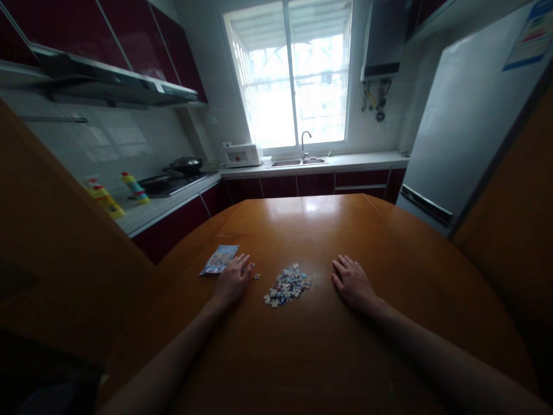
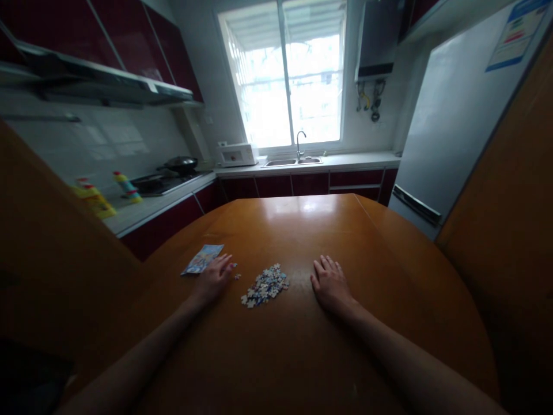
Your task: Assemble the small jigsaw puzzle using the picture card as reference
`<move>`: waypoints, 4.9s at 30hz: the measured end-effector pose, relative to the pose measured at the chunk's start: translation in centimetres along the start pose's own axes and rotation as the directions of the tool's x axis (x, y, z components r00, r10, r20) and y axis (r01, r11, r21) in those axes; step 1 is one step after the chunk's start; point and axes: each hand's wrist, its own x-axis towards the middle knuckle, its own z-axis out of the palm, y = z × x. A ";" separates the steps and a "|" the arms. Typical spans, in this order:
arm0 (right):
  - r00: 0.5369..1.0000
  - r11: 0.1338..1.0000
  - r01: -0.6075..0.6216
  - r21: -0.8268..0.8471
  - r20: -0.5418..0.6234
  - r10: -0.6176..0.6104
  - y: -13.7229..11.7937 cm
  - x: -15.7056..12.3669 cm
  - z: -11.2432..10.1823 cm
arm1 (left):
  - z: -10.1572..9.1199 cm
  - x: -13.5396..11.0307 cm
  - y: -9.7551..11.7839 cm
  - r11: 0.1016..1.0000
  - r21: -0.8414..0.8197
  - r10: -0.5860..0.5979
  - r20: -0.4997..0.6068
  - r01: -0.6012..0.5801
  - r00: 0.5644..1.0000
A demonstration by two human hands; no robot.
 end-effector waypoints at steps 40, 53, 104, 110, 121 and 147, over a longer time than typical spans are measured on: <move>0.996 0.990 0.009 0.141 -0.092 0.004 0.2 0.4 0.0 | -6.3 4.6 -5.4 0.947 0.150 -0.291 0.032 0.284 0.956; 0.986 0.984 0.044 0.172 -0.163 -0.016 -0.8 -0.2 -0.7 | 4.9 1.2 13.2 0.842 -0.311 0.481 0.065 -0.440 0.874; 0.936 0.933 -0.351 -0.083 -0.038 0.349 8.9 3.2 -3.8 | 3.8 0.5 12.8 0.735 -0.326 0.655 0.116 -0.595 0.746; 0.871 0.873 -0.482 -0.073 -0.149 0.469 4.5 3.4 -1.5 | 4.0 0.7 12.7 0.733 -0.321 0.658 0.112 -0.599 0.745; 0.953 0.954 -0.292 -0.066 0.059 0.296 6.1 2.5 -2.8 | 3.8 0.6 12.7 0.726 -0.326 0.665 0.110 -0.605 0.739; 0.981 0.997 0.034 0.075 0.188 -0.047 12.3 0.8 -7.6 | 3.5 0.6 12.8 0.727 -0.320 0.668 0.126 -0.607 0.733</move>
